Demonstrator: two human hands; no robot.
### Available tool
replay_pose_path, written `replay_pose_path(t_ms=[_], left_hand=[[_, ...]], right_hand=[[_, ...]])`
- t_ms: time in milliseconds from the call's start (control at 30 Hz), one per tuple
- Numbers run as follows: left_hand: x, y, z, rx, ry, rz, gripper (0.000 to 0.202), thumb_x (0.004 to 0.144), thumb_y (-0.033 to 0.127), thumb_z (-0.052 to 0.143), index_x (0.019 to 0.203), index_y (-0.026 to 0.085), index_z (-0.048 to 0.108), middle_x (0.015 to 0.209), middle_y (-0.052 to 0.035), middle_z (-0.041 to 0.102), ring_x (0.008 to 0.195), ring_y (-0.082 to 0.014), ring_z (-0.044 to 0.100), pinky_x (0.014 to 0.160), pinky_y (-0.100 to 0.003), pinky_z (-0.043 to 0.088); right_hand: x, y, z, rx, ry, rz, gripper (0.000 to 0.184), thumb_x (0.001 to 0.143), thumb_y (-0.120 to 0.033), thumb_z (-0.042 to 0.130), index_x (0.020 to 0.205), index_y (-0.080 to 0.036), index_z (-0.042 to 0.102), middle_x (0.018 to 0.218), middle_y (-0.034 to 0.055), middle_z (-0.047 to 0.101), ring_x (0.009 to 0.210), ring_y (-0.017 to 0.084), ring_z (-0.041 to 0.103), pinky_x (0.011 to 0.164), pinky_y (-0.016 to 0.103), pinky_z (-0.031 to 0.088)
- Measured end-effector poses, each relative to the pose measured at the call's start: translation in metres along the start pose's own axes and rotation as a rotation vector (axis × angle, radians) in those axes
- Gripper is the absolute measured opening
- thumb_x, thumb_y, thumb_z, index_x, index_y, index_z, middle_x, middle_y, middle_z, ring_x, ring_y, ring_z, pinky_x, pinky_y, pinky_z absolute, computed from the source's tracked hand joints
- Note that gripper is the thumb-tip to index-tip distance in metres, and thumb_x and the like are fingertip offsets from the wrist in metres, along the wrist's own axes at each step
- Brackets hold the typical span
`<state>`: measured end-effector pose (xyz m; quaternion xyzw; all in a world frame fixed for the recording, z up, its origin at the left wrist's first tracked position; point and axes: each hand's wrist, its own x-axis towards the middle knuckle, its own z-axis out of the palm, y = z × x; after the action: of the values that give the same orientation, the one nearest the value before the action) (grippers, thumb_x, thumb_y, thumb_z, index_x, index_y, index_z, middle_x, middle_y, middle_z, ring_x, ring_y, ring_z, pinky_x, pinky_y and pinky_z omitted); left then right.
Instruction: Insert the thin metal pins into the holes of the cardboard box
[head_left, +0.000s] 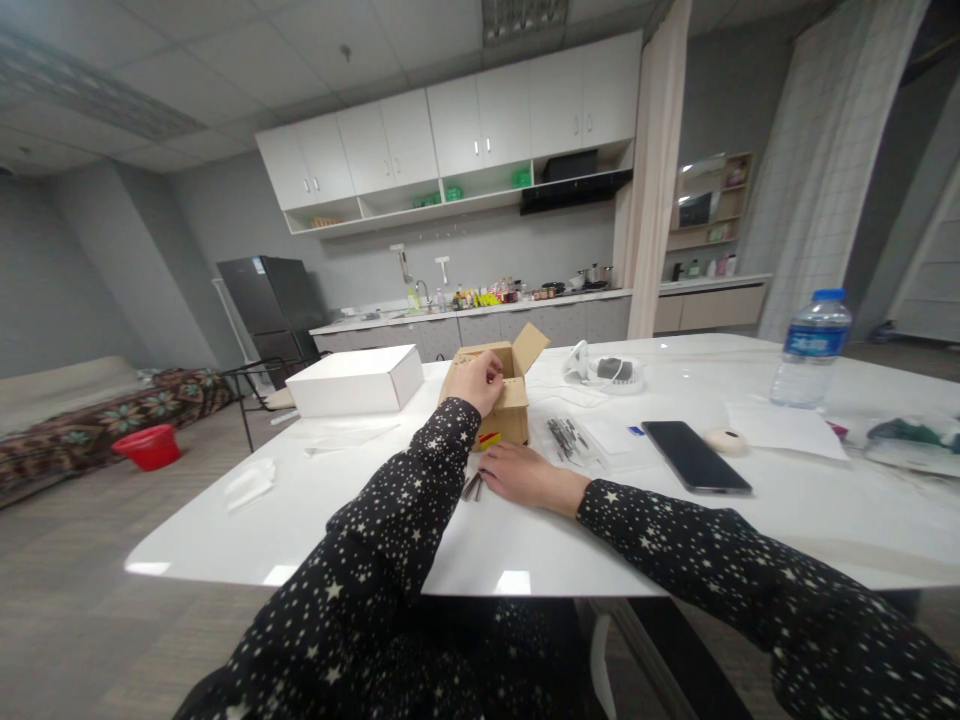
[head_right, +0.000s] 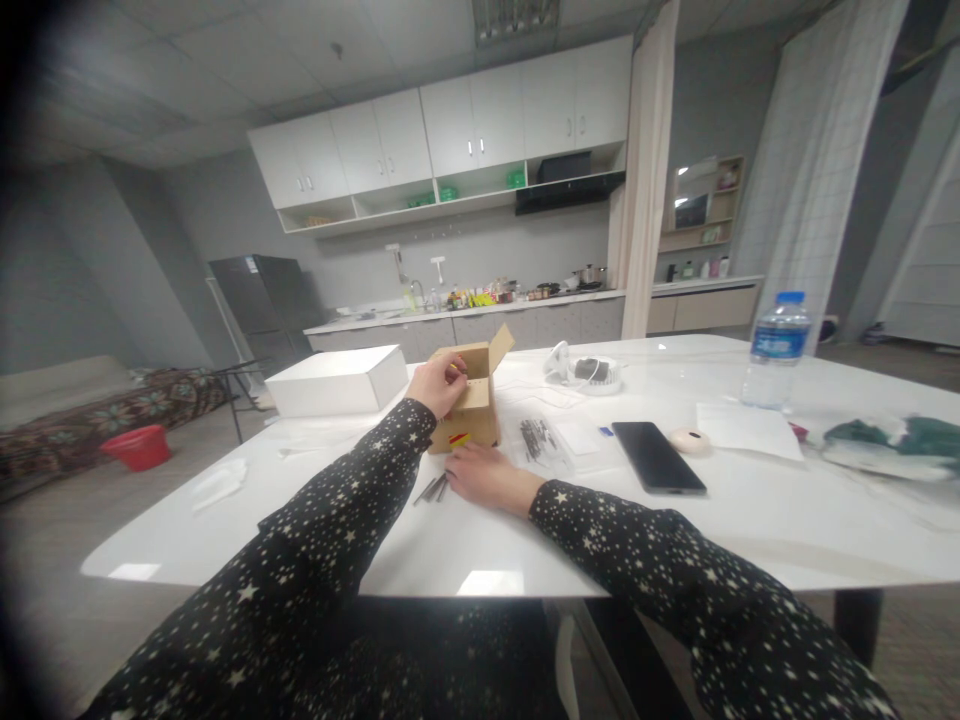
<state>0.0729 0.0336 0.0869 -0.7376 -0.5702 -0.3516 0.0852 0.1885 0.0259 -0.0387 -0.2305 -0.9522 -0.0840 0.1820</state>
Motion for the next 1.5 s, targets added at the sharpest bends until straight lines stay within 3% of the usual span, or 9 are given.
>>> replay_pose_path(t_ms=[300,600,833,1000,1200,1300,1400,1500], left_hand=[[0.001,-0.010,-0.003,0.098,-0.031,0.081,0.019,0.079,0.023,0.053,0.084,0.020,0.071,0.089,-0.0037,0.072,0.084,-0.0185,0.064,0.085,-0.030,0.049],[-0.009,-0.012,-0.012,0.279,-0.118,0.148,0.034,0.083,0.018,0.046,0.106,0.026,0.070,0.109,-0.0066,0.066,0.105,-0.0226,0.058,0.093,-0.036,0.044],[-0.017,-0.013,-0.015,0.257,-0.134,0.194,0.032,0.087,0.022,0.044,0.108,0.029,0.067,0.111,-0.0065,0.064,0.109,-0.0222,0.055,0.095,-0.037,0.039],[-0.020,-0.025,-0.021,0.195,0.015,0.112,0.028,0.087,0.025,0.046,0.107,0.024,0.065,0.109,-0.0058,0.065,0.105,-0.0200,0.056,0.094,-0.035,0.040],[-0.040,-0.051,-0.026,0.013,0.432,0.020,0.019,0.081,0.017,0.048,0.091,0.019,0.065,0.090,-0.0049,0.061,0.087,-0.0162,0.059,0.087,-0.032,0.045],[-0.061,-0.063,-0.019,-0.021,0.552,-0.099,0.016,0.080,0.017,0.049,0.088,0.019,0.062,0.087,-0.0039,0.058,0.081,-0.0147,0.058,0.082,-0.030,0.047],[-0.080,-0.076,-0.007,-0.035,0.553,-0.184,0.016,0.079,0.017,0.048,0.089,0.019,0.060,0.084,-0.0033,0.057,0.079,-0.0147,0.057,0.078,-0.029,0.047],[-0.091,-0.087,0.002,-0.052,0.452,-0.223,0.014,0.076,0.018,0.048,0.087,0.019,0.057,0.080,-0.0026,0.058,0.073,-0.0142,0.056,0.074,-0.028,0.047]], right_hand=[[-0.002,-0.003,-0.008,-0.010,-0.020,0.018,0.025,0.095,-0.023,0.040,0.096,-0.014,0.063,0.096,0.0114,0.064,0.088,0.022,0.057,0.081,0.034,0.043],[-0.003,0.000,-0.008,0.009,-0.035,0.010,0.024,0.095,-0.024,0.040,0.094,-0.014,0.062,0.095,0.0116,0.063,0.089,0.022,0.057,0.083,0.035,0.043],[-0.003,0.002,-0.007,0.016,-0.031,0.021,0.025,0.095,-0.025,0.040,0.094,-0.015,0.063,0.096,0.0108,0.063,0.090,0.021,0.057,0.085,0.035,0.043],[-0.004,0.003,-0.011,-0.005,-0.026,0.014,0.025,0.095,-0.024,0.040,0.093,-0.014,0.063,0.095,0.0113,0.064,0.090,0.022,0.057,0.083,0.034,0.043],[-0.006,0.002,-0.017,0.012,-0.022,0.028,0.025,0.095,-0.024,0.042,0.092,-0.013,0.064,0.093,0.0113,0.063,0.089,0.021,0.057,0.083,0.033,0.042],[-0.005,0.001,-0.018,0.026,-0.034,0.029,0.023,0.095,-0.024,0.043,0.091,-0.014,0.063,0.093,0.0110,0.063,0.089,0.021,0.057,0.082,0.033,0.043],[-0.004,0.001,-0.020,0.035,-0.044,0.031,0.023,0.095,-0.024,0.042,0.092,-0.014,0.063,0.093,0.0107,0.062,0.089,0.021,0.056,0.081,0.033,0.043],[-0.003,0.001,-0.022,0.037,-0.044,0.035,0.022,0.094,-0.023,0.043,0.093,-0.014,0.063,0.095,0.0109,0.062,0.090,0.022,0.056,0.082,0.033,0.043]])
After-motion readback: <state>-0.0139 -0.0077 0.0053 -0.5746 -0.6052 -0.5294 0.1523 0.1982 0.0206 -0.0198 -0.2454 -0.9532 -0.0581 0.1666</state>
